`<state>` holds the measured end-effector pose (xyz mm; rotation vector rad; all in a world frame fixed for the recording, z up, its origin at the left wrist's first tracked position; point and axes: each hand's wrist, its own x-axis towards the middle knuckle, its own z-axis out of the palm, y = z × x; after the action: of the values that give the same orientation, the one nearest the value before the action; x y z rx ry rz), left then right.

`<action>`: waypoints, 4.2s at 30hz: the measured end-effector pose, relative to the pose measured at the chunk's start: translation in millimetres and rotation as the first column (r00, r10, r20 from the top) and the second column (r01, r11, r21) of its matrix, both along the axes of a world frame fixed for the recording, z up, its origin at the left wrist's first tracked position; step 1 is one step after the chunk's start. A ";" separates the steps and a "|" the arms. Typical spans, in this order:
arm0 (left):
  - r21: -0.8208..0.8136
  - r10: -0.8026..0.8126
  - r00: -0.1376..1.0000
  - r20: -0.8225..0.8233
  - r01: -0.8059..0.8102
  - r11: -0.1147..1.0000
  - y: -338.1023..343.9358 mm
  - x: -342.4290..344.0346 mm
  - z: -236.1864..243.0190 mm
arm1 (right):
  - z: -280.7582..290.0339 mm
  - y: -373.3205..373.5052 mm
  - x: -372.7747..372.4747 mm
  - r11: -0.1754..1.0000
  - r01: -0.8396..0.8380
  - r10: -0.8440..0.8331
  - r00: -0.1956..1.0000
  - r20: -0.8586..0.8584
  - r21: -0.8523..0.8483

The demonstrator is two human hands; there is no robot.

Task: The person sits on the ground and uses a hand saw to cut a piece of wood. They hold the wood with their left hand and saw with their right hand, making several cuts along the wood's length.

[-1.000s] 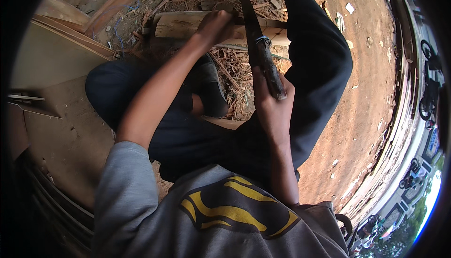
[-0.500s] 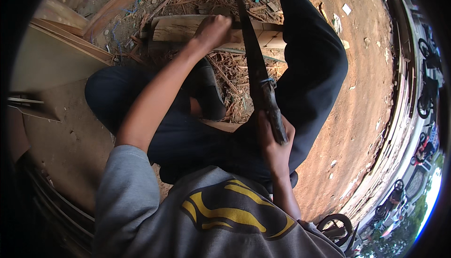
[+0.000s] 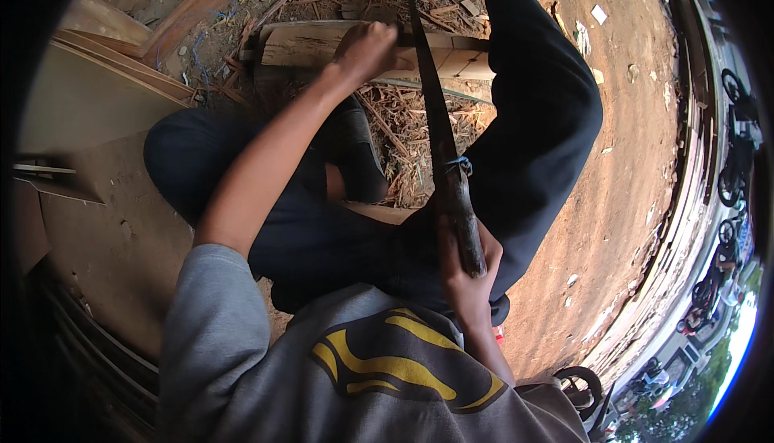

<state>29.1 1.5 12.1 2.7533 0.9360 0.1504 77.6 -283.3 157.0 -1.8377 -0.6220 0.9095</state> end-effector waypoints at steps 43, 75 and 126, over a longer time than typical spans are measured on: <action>0.038 0.006 0.996 0.093 -0.009 0.999 -1.3 -17.4 -34.4 | -10.4 9.1 -3.8 0.999 -0.046 0.046 0.999 0.001 -0.004; -0.188 0.098 0.979 0.177 -0.064 0.980 3.8 -15.9 -15.4 | -26.8 31.2 0.6 0.999 -0.022 0.025 0.999 -0.049 0.047; 0.012 0.033 0.999 -0.007 -0.033 0.999 4.6 -2.0 -11.5 | 3.9 -11.1 -1.5 0.999 0.019 -0.023 0.997 -0.070 -0.049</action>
<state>27.1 6.1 0.6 2.7514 0.9863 0.1524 76.0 -294.4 160.9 -1.8431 -0.5402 0.9785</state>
